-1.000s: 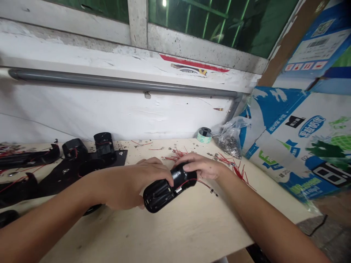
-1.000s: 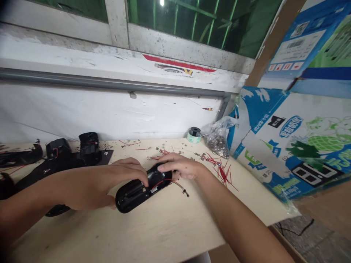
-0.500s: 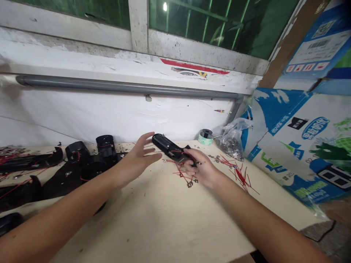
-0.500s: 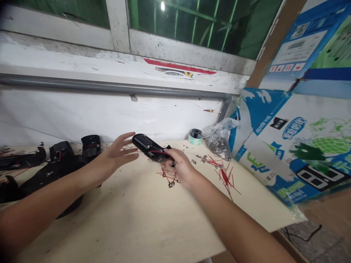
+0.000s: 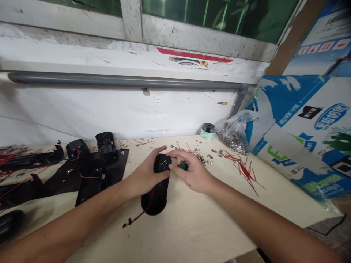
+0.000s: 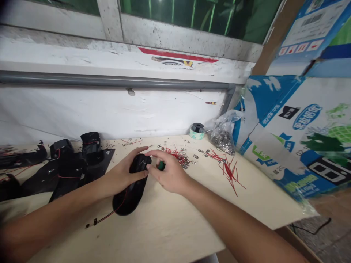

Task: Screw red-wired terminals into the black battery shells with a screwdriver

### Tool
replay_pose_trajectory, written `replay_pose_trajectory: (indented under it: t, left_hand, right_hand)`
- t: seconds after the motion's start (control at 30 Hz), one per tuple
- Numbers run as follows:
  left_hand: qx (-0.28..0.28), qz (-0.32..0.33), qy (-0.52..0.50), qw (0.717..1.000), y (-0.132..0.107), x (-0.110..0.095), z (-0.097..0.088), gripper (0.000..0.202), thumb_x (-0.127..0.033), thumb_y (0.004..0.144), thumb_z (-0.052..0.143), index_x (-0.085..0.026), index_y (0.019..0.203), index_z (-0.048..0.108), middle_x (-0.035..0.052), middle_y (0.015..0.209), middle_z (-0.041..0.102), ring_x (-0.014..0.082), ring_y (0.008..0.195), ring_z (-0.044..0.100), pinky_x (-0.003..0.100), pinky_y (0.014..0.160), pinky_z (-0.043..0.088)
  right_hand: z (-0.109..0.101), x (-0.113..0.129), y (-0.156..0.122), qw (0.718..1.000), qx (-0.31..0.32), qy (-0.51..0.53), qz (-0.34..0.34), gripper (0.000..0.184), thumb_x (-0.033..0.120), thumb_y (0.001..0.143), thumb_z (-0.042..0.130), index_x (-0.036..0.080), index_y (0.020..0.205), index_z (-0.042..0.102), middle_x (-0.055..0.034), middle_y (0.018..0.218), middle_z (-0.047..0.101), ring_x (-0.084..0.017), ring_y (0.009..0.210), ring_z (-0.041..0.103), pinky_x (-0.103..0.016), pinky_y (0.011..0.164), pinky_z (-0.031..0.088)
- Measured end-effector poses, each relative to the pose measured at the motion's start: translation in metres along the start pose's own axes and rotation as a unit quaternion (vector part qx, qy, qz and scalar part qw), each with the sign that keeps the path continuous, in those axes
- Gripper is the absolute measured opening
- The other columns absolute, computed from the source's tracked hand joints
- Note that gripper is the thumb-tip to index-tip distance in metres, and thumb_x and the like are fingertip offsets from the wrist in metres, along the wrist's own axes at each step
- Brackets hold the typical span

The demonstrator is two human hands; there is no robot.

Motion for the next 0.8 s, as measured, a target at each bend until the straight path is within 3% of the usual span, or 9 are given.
replay_pose_trajectory:
  t: [0.1, 0.2, 0.33, 0.43, 0.53, 0.7, 0.8]
  left_hand:
    - [0.054, 0.012, 0.007, 0.998, -0.001, 0.005, 0.013, 0.086, -0.040, 0.083, 0.066, -0.027, 0.154, 0.019, 0.0145, 0.150, 0.045, 0.0308, 0.138, 0.043, 0.048, 0.113, 0.033]
    - [0.088, 0.030, -0.009, 0.996, -0.001, 0.008, 0.022, 0.081, -0.035, 0.084, 0.065, -0.028, 0.151, 0.021, 0.0135, 0.152, 0.042, 0.0282, 0.140, 0.041, 0.047, 0.114, 0.033]
    - [0.027, 0.018, -0.080, 0.996, 0.000, 0.014, 0.017, 0.051, -0.032, 0.082, 0.066, -0.023, 0.128, 0.045, 0.0127, 0.142, 0.053, 0.0272, 0.134, 0.048, 0.044, 0.108, 0.040]
    - [-0.028, -0.058, -0.164, 0.984, -0.002, 0.025, 0.014, 0.030, -0.035, 0.082, 0.065, -0.022, 0.106, 0.054, 0.0087, 0.115, 0.067, 0.0265, 0.109, 0.064, 0.039, 0.087, 0.051]
    - [-0.033, -0.085, -0.164, 0.982, -0.005, 0.027, 0.016, 0.023, -0.041, 0.082, 0.067, -0.020, 0.090, 0.063, 0.0059, 0.104, 0.070, 0.0237, 0.091, 0.067, 0.035, 0.075, 0.051]
    - [-0.029, 0.000, -0.159, 0.987, 0.000, 0.019, 0.015, 0.021, -0.039, 0.081, 0.069, -0.019, 0.077, 0.071, 0.0067, 0.120, 0.068, 0.0243, 0.107, 0.064, 0.037, 0.093, 0.047]
    - [-0.040, -0.001, -0.199, 0.979, 0.002, 0.026, 0.013, 0.018, -0.036, 0.080, 0.071, -0.018, 0.075, 0.070, 0.0073, 0.118, 0.069, 0.0241, 0.108, 0.064, 0.039, 0.098, 0.045]
  right_hand:
    - [0.004, -0.006, 0.002, 0.999, 0.011, -0.032, 0.000, 0.018, 0.028, 0.090, 0.065, 0.025, 0.106, 0.072, 0.0019, 0.071, 0.053, -0.015, 0.066, 0.051, -0.030, 0.067, 0.043]
    - [0.005, -0.008, 0.003, 0.999, 0.023, -0.025, 0.009, 0.011, 0.029, 0.087, 0.070, 0.023, 0.094, 0.075, 0.0017, 0.070, 0.056, -0.015, 0.066, 0.051, -0.030, 0.066, 0.042]
    - [0.007, -0.012, 0.006, 0.999, 0.035, -0.003, 0.021, 0.012, 0.031, 0.088, 0.070, 0.022, 0.082, 0.072, 0.0018, 0.071, 0.058, -0.014, 0.067, 0.053, -0.028, 0.066, 0.041]
    - [0.005, -0.017, 0.007, 0.999, 0.027, -0.006, 0.031, 0.014, 0.032, 0.088, 0.070, 0.021, 0.079, 0.071, 0.0018, 0.071, 0.060, -0.014, 0.067, 0.054, -0.027, 0.065, 0.041]
    - [0.006, -0.020, 0.006, 0.999, 0.027, 0.000, 0.040, 0.015, 0.033, 0.088, 0.069, 0.021, 0.080, 0.070, 0.0013, 0.073, 0.062, -0.015, 0.069, 0.055, -0.027, 0.064, 0.041]
    - [0.005, -0.014, 0.006, 0.999, 0.023, -0.002, 0.032, 0.014, 0.033, 0.087, 0.070, 0.021, 0.080, 0.070, 0.0000, 0.075, 0.062, -0.016, 0.075, 0.057, -0.028, 0.068, 0.043]
    - [-0.002, -0.015, 0.006, 0.997, -0.006, 0.043, 0.058, 0.017, 0.038, 0.086, 0.070, 0.021, 0.087, 0.068, -0.0007, 0.081, 0.061, -0.014, 0.069, 0.055, -0.026, 0.060, 0.042]
Point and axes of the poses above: each hand's wrist, its own y-axis towards the middle knuckle, its own z-axis out of the palm, x = y × z, the point moved 10 cm from there along y, towards the middle knuckle
